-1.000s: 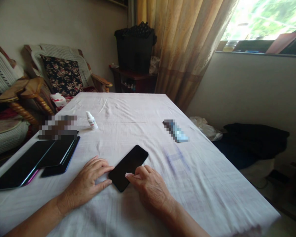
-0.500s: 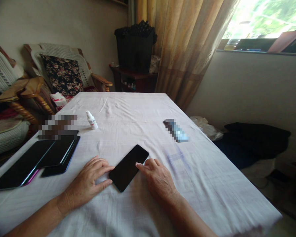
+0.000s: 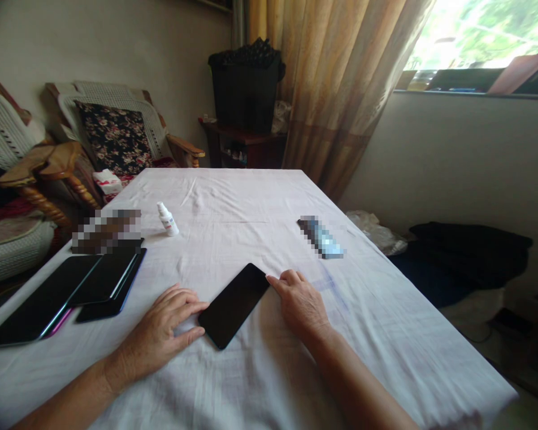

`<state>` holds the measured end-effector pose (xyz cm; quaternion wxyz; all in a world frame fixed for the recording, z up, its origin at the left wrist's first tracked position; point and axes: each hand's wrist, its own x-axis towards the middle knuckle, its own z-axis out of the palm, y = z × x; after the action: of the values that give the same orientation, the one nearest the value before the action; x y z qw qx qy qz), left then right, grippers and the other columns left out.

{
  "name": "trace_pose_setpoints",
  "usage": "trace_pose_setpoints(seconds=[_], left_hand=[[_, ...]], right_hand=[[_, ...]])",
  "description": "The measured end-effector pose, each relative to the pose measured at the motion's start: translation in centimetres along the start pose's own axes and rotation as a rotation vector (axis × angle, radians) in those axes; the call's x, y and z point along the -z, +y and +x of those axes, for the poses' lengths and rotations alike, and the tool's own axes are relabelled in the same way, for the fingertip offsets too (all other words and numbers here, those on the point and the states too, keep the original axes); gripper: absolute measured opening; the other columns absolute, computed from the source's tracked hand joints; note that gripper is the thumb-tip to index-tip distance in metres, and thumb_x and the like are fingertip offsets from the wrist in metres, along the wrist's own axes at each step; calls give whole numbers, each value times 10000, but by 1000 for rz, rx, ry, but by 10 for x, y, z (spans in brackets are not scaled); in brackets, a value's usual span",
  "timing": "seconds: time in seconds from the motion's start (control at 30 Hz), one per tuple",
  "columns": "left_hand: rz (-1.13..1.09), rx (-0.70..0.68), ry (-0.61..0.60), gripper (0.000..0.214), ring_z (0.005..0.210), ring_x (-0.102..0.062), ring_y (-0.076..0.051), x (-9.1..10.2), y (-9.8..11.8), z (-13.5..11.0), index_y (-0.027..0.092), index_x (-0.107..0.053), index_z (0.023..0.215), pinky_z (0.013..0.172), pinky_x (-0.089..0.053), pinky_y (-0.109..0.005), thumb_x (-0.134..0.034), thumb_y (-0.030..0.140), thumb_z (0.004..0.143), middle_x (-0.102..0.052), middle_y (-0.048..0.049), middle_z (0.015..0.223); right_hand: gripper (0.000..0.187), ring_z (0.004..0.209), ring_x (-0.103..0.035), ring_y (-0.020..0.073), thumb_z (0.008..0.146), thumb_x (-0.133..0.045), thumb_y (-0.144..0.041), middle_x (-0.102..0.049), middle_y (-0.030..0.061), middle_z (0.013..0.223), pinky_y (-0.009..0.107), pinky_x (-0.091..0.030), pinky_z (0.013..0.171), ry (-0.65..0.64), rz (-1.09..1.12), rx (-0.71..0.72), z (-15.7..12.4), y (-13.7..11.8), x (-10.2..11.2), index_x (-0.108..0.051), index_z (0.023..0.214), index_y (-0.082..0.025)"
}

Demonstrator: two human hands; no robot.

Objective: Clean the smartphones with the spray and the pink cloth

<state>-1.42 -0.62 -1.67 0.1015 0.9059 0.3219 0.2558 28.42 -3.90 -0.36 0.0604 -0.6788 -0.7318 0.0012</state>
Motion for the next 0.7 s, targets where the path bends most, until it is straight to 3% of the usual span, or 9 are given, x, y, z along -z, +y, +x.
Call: trace_pose_setpoints(seconds=[0.47, 0.7], left_hand=[[15, -9, 4, 298, 976, -616, -230, 1, 0, 1, 234, -629, 1113, 1041, -410, -513, -680, 239, 819, -652, -31, 1008], [9, 0, 8, 291, 983, -612, -233, 1, 1, 0, 238, -632, 1105, 1043, -408, -510, -682, 252, 819, -655, -35, 1007]], right_hand=[[514, 979, -562, 201, 885, -418, -49, -638, 60, 1064, 290, -422, 784, 2, 77, 61, 44, -18, 2, -654, 1242, -336], [498, 977, -556, 199, 890, -418, -56, -630, 64, 1080, 291, -423, 798, -16, 52, 73, 49, -25, 5, -664, 1224, -330]])
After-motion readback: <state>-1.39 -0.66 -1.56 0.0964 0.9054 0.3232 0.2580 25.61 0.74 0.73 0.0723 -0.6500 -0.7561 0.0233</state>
